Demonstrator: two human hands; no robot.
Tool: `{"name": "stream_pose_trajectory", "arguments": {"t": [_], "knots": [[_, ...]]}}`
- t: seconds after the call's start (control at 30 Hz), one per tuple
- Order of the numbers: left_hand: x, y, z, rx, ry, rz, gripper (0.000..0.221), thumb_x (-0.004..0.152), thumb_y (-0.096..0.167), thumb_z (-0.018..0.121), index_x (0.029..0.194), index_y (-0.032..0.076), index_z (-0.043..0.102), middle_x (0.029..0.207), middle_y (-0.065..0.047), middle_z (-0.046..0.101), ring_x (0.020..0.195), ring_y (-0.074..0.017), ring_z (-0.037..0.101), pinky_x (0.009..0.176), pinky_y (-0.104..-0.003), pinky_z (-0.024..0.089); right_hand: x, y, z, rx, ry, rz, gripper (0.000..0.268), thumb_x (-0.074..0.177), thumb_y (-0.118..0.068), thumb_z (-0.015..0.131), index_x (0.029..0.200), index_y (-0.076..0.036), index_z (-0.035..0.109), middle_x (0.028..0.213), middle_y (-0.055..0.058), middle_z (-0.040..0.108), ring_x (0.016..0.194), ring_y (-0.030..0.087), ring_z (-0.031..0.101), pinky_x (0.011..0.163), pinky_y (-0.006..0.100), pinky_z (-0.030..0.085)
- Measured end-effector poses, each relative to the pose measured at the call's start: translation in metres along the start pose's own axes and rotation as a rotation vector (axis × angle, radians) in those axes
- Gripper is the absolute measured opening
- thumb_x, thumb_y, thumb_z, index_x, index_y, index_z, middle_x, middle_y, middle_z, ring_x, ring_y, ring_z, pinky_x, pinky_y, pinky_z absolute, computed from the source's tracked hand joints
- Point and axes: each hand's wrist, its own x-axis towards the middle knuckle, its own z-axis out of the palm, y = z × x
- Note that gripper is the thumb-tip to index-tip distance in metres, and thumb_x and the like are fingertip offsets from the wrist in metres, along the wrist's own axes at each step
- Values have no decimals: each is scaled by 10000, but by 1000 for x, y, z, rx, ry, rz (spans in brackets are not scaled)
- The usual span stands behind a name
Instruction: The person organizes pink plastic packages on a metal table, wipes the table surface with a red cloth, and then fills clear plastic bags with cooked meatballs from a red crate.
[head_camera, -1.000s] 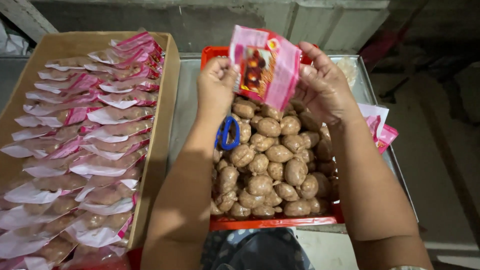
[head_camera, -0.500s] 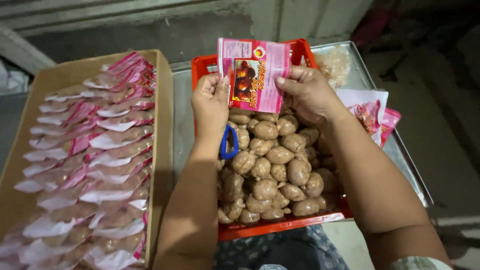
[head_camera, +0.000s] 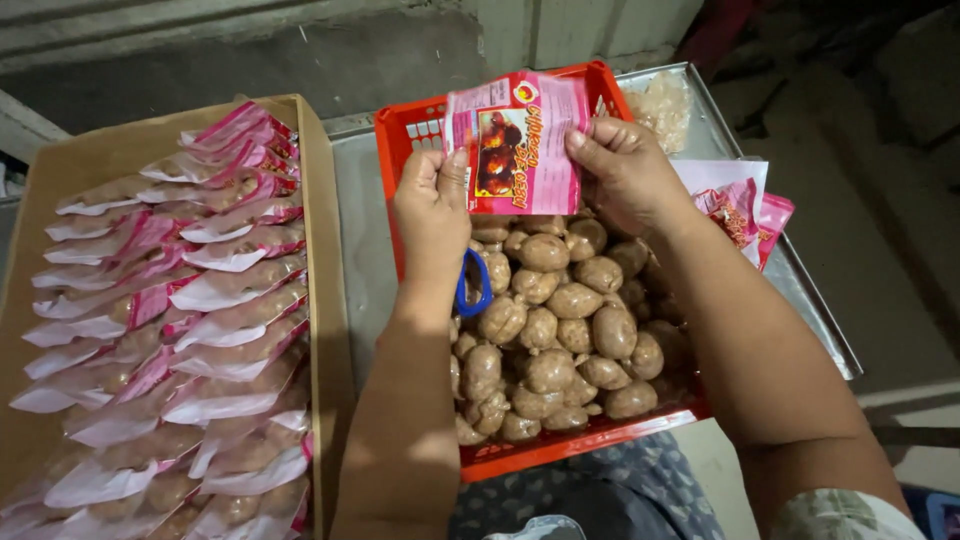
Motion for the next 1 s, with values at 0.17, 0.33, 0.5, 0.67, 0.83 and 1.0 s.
{"name": "stream_pose_trajectory", "arguments": {"t": [0.17,0.33,0.5,0.67,0.83,1.0], "knots": [[3,-14,-1,-4,-21,28,189,1026,216,652,885,90,643,653,-118,625,645,-135,524,625,-331,474,-5,-4,-2,-114,-40,-6,115,965,-45,707,1080,-38,717,837,23,698,731,158,739,614,318,655],[5,-35,-7,-15,-10,76,183,1026,193,639,877,112,570,781,-8,629,744,-99,556,713,-280,467,-26,-23,16,-139,-234,50,380,961,-51,674,1326,-136,613,1125,58,735,935,186,745,720,286,657],[7,-35,-9,-28,-107,78,199,1049,192,636,876,118,573,784,16,570,751,-82,496,690,-286,426,-10,-5,16,-92,-229,-101,321,928,-97,721,1234,-121,626,1099,55,743,964,171,731,835,322,637],[1,-17,-7,11,-133,170,223,1097,215,605,909,94,598,824,-18,611,788,-100,533,713,-298,434,0,1,3,-138,-289,-297,242,965,-18,642,1199,-71,674,1086,33,753,938,121,715,807,268,605],[-4,-2,-7,-29,-120,-5,422,1088,482,453,1168,97,607,667,-41,578,534,-144,599,566,-253,500,1,-17,-6,-293,-236,-521,294,939,29,594,1200,-88,663,1134,19,718,1007,118,673,891,271,549],[-6,-6,-5,80,-176,7,323,1121,388,467,1157,95,596,743,-46,582,603,-122,608,599,-242,573,17,-46,-77,-341,123,-497,275,775,18,607,958,-148,726,884,-9,737,801,104,664,712,260,555]]}}
